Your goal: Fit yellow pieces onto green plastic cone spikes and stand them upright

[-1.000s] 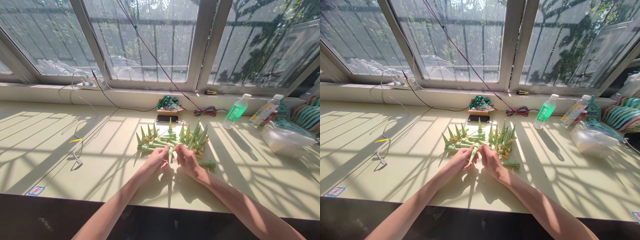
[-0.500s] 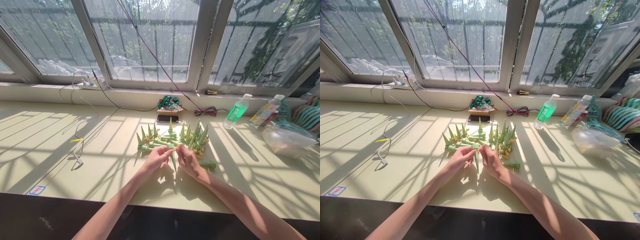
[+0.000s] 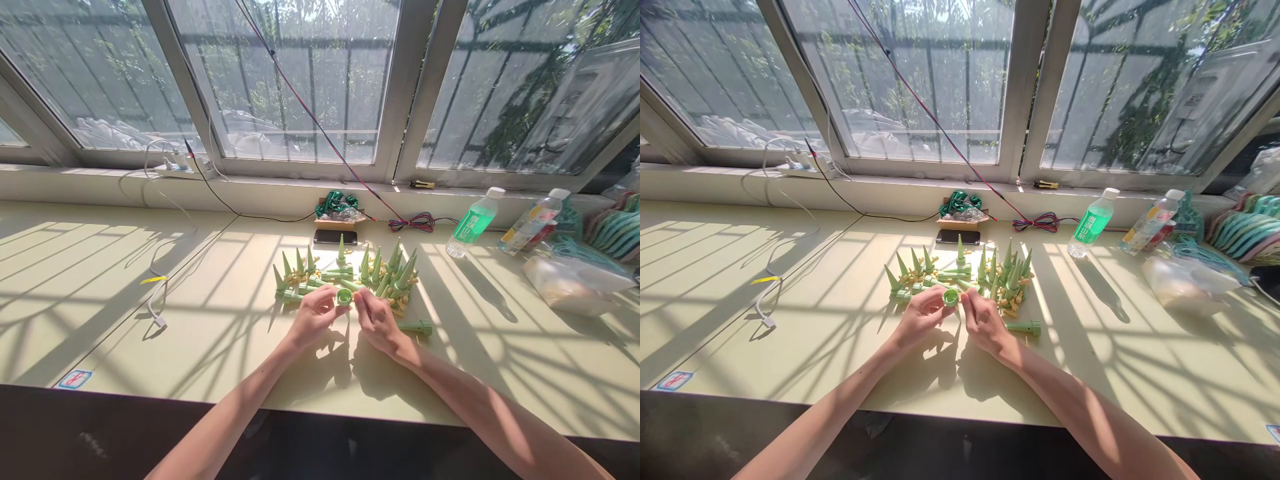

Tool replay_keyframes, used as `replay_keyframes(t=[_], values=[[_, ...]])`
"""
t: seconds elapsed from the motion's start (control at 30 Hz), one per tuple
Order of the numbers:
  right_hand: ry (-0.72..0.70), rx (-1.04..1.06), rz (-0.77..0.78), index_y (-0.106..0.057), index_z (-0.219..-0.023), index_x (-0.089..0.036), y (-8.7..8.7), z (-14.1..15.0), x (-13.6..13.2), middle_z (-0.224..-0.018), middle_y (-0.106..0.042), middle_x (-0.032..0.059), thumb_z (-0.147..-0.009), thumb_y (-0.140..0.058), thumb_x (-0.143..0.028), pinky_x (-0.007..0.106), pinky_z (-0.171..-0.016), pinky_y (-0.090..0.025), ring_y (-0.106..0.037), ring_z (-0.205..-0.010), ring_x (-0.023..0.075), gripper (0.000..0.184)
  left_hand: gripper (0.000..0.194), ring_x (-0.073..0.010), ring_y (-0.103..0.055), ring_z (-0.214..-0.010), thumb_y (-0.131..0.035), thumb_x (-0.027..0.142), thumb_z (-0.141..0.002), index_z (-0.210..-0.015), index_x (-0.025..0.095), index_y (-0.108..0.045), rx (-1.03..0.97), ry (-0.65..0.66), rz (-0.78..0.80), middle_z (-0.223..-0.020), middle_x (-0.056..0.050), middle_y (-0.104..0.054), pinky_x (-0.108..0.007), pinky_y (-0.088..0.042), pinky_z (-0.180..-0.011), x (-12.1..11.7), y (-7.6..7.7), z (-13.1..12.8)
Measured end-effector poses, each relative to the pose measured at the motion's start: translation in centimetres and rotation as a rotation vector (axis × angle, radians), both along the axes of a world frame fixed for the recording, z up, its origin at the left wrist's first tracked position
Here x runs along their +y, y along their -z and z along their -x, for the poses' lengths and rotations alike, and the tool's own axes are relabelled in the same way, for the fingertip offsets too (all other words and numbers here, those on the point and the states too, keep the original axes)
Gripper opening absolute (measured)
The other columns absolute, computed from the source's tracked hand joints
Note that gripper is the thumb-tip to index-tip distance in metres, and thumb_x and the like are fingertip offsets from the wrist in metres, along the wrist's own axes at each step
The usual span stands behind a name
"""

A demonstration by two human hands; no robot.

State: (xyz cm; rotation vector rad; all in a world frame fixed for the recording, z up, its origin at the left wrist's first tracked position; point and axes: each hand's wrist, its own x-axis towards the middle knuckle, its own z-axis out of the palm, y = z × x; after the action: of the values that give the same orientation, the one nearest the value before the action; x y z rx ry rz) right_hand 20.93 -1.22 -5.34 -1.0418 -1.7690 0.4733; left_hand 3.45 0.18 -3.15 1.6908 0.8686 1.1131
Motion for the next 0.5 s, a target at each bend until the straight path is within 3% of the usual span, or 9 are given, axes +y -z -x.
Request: replay_keyframes(t=[0.1, 0.23, 0.37, 0.5], values=[[0.020, 0.005, -0.022, -0.038, -0.076, -0.024, -0.17, 0.03, -0.10, -0.058, -0.039, -0.0045, -0.107, -0.035, -0.037, 0.027, -0.045, -0.029, -0.033, -0.045, 0.0111, 0.034, 0.028, -0.0100, -0.052, -0.063, -0.077, 0.041, -0.081, -0.089, 0.016, -0.069, -0.011, -0.014, 0.062, -0.092, -0.004, -0.059, -0.021, -0.045, -0.050, -0.05, -0.18, -0.20], [0.042, 0.039, -0.063, -0.040, -0.080, -0.023, 0.04, 0.00, -0.08, -0.057, -0.042, -0.0056, -0.108, -0.033, -0.038, 0.024, -0.047, -0.033, -0.039, -0.046, 0.0104, 0.032, 0.038, -0.0093, -0.050, -0.053, -0.081, 0.041, -0.076, -0.102, 0.019, -0.064, -0.018, -0.050, 0.216, -0.071, 0.002, -0.058, -0.018, -0.039, -0.044, 0.05, -0.33, -0.18], [0.029, 0.088, -0.062, -0.042, -0.084, -0.023, 0.50, -0.02, 0.00, -0.055, -0.043, -0.0071, -0.108, -0.034, -0.036, 0.024, -0.047, -0.034, -0.042, -0.044, 0.0105, 0.028, 0.044, -0.0085, -0.048, -0.043, -0.070, 0.059, -0.083, -0.077, 0.016, -0.061, -0.099, -0.030, 0.350, -0.062, 0.001, -0.056, -0.019, -0.033, -0.037, 0.48, -0.23, 0.10], [-0.034, 0.053, -0.043, -0.045, -0.085, -0.023, 0.38, 0.00, -0.07, -0.055, -0.045, -0.0063, -0.107, -0.035, -0.035, 0.025, -0.048, -0.037, -0.045, -0.046, 0.0115, 0.027, 0.070, -0.0080, -0.045, -0.037, -0.050, 0.075, -0.088, -0.059, 0.013, -0.062, -0.148, 0.167, 0.501, -0.056, -0.005, -0.057, -0.021, -0.028, -0.036, 0.78, 0.01, 0.31]])
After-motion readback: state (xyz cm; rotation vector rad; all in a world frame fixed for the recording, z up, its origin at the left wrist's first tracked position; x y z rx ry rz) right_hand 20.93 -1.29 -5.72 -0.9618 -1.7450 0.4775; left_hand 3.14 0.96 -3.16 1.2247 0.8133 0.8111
